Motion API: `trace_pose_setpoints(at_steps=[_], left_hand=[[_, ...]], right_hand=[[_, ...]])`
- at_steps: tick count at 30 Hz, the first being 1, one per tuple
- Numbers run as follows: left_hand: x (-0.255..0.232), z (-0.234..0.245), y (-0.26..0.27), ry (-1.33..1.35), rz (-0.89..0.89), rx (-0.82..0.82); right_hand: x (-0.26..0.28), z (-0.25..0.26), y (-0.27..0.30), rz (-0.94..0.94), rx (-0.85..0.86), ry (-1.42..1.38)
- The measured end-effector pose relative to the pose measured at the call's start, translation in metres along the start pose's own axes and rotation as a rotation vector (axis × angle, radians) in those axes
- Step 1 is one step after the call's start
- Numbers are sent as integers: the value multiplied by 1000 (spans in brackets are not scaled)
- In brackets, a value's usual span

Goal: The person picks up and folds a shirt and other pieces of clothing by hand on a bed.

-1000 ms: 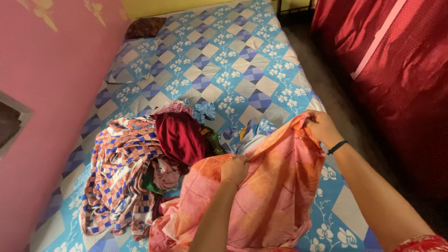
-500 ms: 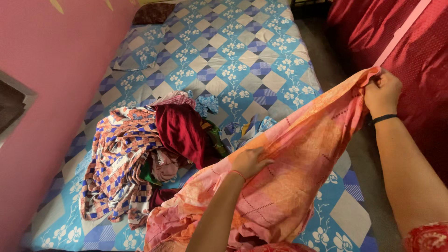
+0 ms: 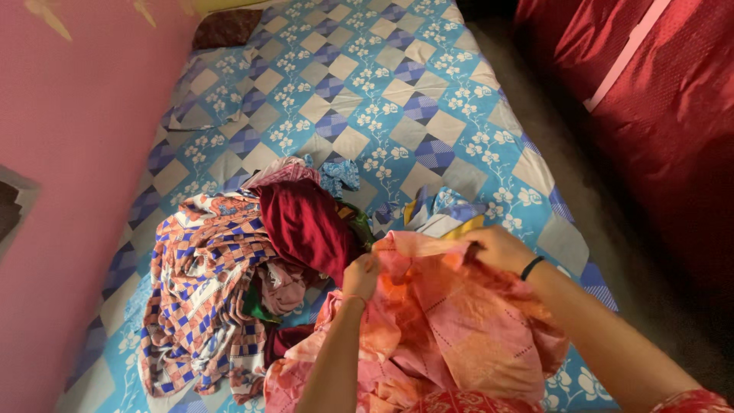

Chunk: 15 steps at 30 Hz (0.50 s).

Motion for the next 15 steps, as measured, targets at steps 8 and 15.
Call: trace_pose_setpoints(at_steps=[8, 15], left_hand=[[-123, -35, 11, -2, -140, 508], [-134, -13, 21, 7, -469, 561]], right_hand=[[33, -97, -37, -86, -35, -93], [8, -92, -38, -59, -84, 175]])
Point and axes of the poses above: each hand's wrist, its own y-axis away from the middle knuckle, its own z-axis out of the back of the hand, x = y × z, the point moved 9 cm from there along -y, towards the middle knuckle, and after that the axes turned 9 degrees about z, right-handed, at the moved point
